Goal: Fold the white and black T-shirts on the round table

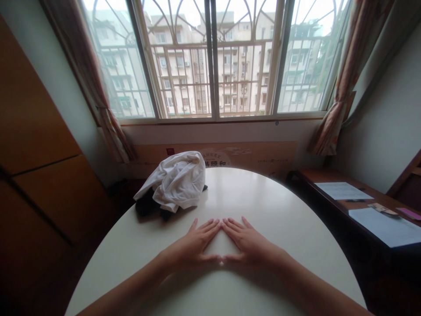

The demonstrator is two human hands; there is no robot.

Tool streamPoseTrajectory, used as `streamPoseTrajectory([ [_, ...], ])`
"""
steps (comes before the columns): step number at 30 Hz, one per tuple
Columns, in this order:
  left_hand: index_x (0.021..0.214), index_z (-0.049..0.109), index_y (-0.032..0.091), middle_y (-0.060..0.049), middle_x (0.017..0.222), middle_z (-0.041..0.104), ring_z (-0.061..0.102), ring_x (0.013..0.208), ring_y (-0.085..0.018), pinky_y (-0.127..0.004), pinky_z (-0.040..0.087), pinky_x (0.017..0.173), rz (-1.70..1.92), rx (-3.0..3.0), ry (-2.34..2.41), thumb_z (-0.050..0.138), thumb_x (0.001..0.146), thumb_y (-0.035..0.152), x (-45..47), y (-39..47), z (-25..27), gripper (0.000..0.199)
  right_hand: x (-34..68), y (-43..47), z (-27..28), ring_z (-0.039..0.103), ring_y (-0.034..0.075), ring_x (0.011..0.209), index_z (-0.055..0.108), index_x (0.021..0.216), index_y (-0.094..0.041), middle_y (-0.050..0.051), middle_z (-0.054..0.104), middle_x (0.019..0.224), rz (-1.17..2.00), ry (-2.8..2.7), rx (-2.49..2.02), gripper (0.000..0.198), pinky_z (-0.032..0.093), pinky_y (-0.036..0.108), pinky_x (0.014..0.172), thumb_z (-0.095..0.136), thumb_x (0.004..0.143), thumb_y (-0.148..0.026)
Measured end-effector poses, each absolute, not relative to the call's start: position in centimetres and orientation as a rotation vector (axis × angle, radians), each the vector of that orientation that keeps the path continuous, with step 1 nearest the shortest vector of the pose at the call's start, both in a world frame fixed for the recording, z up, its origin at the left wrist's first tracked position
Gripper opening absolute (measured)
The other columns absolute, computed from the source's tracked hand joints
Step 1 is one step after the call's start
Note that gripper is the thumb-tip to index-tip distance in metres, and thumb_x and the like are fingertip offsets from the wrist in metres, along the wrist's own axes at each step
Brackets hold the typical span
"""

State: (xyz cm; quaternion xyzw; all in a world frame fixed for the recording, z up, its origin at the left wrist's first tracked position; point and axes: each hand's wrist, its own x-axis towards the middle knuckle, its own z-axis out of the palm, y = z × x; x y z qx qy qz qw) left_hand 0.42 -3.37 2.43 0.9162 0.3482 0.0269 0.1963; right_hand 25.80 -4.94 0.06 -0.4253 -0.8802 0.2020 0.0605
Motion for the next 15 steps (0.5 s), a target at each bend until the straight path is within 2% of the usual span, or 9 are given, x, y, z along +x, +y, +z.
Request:
streamPoseTrajectory([
  [7,0.173,0.020,0.028,-0.016,0.175,0.026,0.022,0.162,-0.041,-0.073,0.007,0.128,0.091,2.574,0.971,0.060,0.093,0.078,0.41,-3.31,2.20,0.101,25.92,-4.82,-0.37,0.022,0.039,0.163,0.025,0.172,-0.022,0.017,0.024,0.174,0.621,-2.608,-1.244,0.100,0.005,0.065,0.131,0.060,0.095,-0.077],
  [15,0.173,0.022,0.027,-0.016,0.175,0.024,0.021,0.163,-0.039,-0.072,0.004,0.129,0.062,2.544,0.995,0.057,0.094,0.080,0.49,-3.55,2.50,0.101,26.01,-4.91,-0.44,0.021,0.038,0.163,0.023,0.172,-0.020,0.016,0.023,0.175,0.615,-2.604,-1.266,0.104,0.006,0.063,0.132,0.058,0.095,-0.080],
])
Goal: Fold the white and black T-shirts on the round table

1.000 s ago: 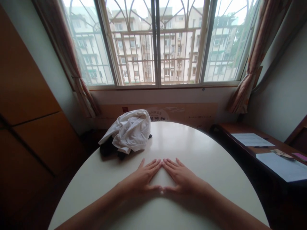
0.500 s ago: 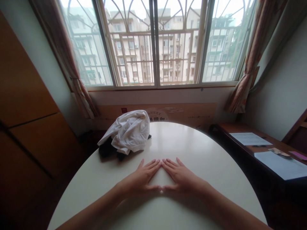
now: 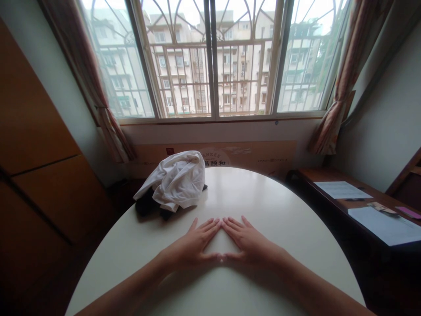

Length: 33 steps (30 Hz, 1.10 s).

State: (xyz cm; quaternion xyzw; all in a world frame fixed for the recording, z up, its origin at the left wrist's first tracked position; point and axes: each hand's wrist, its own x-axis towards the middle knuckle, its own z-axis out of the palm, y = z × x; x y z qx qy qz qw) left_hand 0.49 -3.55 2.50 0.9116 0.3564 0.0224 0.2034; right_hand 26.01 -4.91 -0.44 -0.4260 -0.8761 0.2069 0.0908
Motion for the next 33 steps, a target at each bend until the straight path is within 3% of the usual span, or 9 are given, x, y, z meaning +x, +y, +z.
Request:
streamPoseTrajectory([
  [15,0.173,0.022,0.025,-0.016,0.176,0.023,0.019,0.164,-0.040,-0.074,0.003,0.128,0.069,2.547,0.975,0.056,0.094,0.080,0.4,-3.3,2.2,0.102,25.7,-5.2,0.5,0.021,0.039,0.163,0.024,0.171,-0.014,0.018,0.022,0.174,0.625,-2.620,-1.274,0.106,0.006,0.064,0.132,0.055,0.095,-0.080],
  [33,0.173,0.022,0.026,-0.014,0.176,0.024,0.019,0.164,-0.039,-0.073,0.003,0.128,0.043,2.549,0.976,0.058,0.097,0.074,0.5,-3.3,2.5,0.097,25.7,-5.3,0.4,0.022,0.037,0.163,0.024,0.171,-0.016,0.016,0.022,0.175,0.612,-2.607,-1.278,0.104,0.006,0.063,0.132,0.054,0.096,-0.081],
])
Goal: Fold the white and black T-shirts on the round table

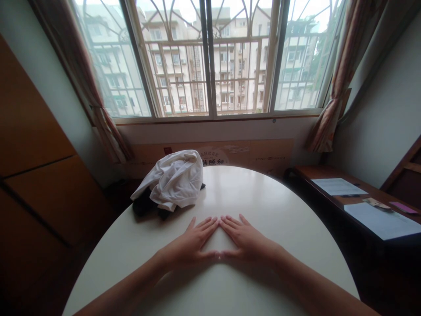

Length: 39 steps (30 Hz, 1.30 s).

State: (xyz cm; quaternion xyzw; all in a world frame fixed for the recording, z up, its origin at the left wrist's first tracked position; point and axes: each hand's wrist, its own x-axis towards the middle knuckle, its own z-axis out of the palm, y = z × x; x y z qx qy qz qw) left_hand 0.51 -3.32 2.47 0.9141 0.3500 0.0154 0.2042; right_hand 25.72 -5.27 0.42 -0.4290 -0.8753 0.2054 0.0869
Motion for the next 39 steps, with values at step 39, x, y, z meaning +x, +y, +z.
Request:
streamPoseTrajectory([
  [39,0.172,0.023,0.027,-0.016,0.175,0.027,0.023,0.163,-0.039,-0.070,0.006,0.129,0.082,2.580,0.959,0.055,0.096,0.078,0.41,-3.23,2.15,0.098,25.77,-5.21,0.34,0.022,0.038,0.163,0.024,0.172,-0.021,0.016,0.024,0.175,0.627,-2.597,-1.269,0.102,0.006,0.063,0.132,0.057,0.095,-0.080],
])
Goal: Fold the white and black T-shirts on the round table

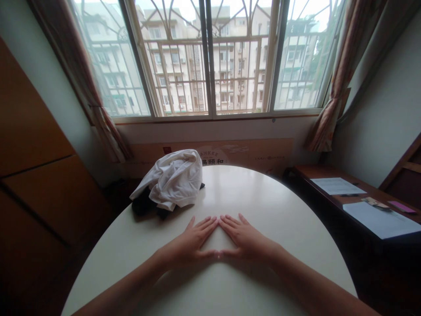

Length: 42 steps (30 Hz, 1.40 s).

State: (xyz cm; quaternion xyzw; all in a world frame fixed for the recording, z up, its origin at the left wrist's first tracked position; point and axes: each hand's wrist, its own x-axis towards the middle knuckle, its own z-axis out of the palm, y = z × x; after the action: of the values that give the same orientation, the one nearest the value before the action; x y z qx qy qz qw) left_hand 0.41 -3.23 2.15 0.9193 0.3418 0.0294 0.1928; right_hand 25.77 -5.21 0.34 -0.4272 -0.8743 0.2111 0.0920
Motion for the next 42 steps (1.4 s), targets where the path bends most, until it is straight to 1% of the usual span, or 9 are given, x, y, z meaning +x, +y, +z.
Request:
streamPoseTrajectory([
  [9,0.172,0.024,0.026,-0.015,0.175,0.027,0.022,0.163,-0.039,-0.071,0.006,0.129,0.065,2.561,0.979,0.055,0.096,0.078,0.4,-3.2,2.1,0.097,25.9,-5.2,0.3,0.023,0.038,0.163,0.026,0.172,-0.019,0.017,0.025,0.175,0.622,-2.594,-1.265,0.102,0.006,0.064,0.132,0.056,0.096,-0.079],
  [13,0.168,0.035,0.024,-0.016,0.172,0.037,0.031,0.160,-0.039,-0.068,0.014,0.130,0.172,2.587,0.961,0.062,0.098,0.066,0.5,-3.4,1.8,0.086,25.9,-5.1,-0.4,0.035,0.040,0.158,0.042,0.166,-0.018,0.020,0.040,0.169,0.557,-2.523,-1.184,0.087,0.016,0.067,0.129,0.063,0.097,-0.066],
  [16,0.146,0.058,0.021,-0.015,0.150,0.063,0.057,0.141,-0.034,-0.055,0.039,0.123,0.500,2.592,1.066,0.059,0.103,0.044,0.8,-3.4,1.9,0.050,25.9,-5.1,-0.7,0.063,0.035,0.131,0.069,0.130,-0.019,0.019,0.071,0.137,0.398,-2.253,-1.096,0.042,0.045,0.056,0.114,0.057,0.102,-0.047],
  [18,0.125,0.067,0.020,-0.013,0.125,0.073,0.068,0.120,-0.031,-0.047,0.050,0.110,0.735,2.602,1.140,0.055,0.103,0.034,0.8,-3.1,2.5,0.029,26.0,-5.1,-0.7,0.070,0.026,0.092,0.067,0.094,-0.022,0.012,0.075,0.098,0.304,-2.064,-1.096,0.027,0.056,0.041,0.087,0.052,0.104,-0.042],
  [21,0.116,0.066,0.019,-0.012,0.115,0.072,0.069,0.112,-0.031,-0.048,0.050,0.106,0.979,2.684,1.276,0.054,0.101,0.025,-0.5,-1.7,4.0,0.021,26.3,-5.0,-0.7,0.047,0.015,0.057,0.042,0.069,-0.026,-0.002,0.052,0.064,0.245,-1.961,-1.160,0.038,0.039,0.030,0.058,0.048,0.104,-0.040],
  [26,0.143,0.055,0.014,-0.025,0.155,0.051,0.054,0.134,-0.046,-0.061,0.045,0.109,1.341,2.498,2.057,0.062,0.096,0.028,-6.0,2.5,5.6,0.049,26.7,-4.4,-1.3,0.023,0.011,0.053,0.021,0.064,-0.026,-0.007,0.024,0.056,0.292,-1.988,-1.216,0.050,0.021,0.030,0.054,0.046,0.103,-0.043],
  [31,0.114,0.068,0.014,-0.019,0.135,0.069,0.065,0.116,-0.034,-0.048,0.052,0.100,1.237,2.392,1.952,0.052,0.102,0.025,-10.7,5.8,4.1,0.023,26.5,-4.0,-1.3,0.023,0.011,0.054,0.021,0.064,-0.026,-0.007,0.023,0.057,0.306,-1.980,-1.232,0.050,0.020,0.030,0.054,0.044,0.103,-0.047],
  [36,0.097,0.064,0.019,-0.009,0.099,0.073,0.070,0.094,-0.027,-0.041,0.055,0.092,1.369,2.228,1.753,0.051,0.100,0.029,-10.6,5.8,4.8,0.016,26.7,-4.0,-1.0,0.023,0.011,0.054,0.020,0.063,-0.026,-0.007,0.023,0.057,0.297,-1.961,-1.245,0.051,0.021,0.029,0.054,0.043,0.102,-0.049],
  [42,0.095,0.065,0.024,-0.010,0.118,0.075,0.071,0.109,-0.029,-0.047,0.057,0.100,1.510,2.104,1.285,0.057,0.101,0.049,-5.7,1.7,7.7,0.026,27.0,-3.7,-1.0,0.025,0.011,0.053,0.023,0.062,-0.026,-0.007,0.026,0.055,0.307,-1.930,-1.268,0.052,0.023,0.030,0.054,0.045,0.102,-0.050],
])
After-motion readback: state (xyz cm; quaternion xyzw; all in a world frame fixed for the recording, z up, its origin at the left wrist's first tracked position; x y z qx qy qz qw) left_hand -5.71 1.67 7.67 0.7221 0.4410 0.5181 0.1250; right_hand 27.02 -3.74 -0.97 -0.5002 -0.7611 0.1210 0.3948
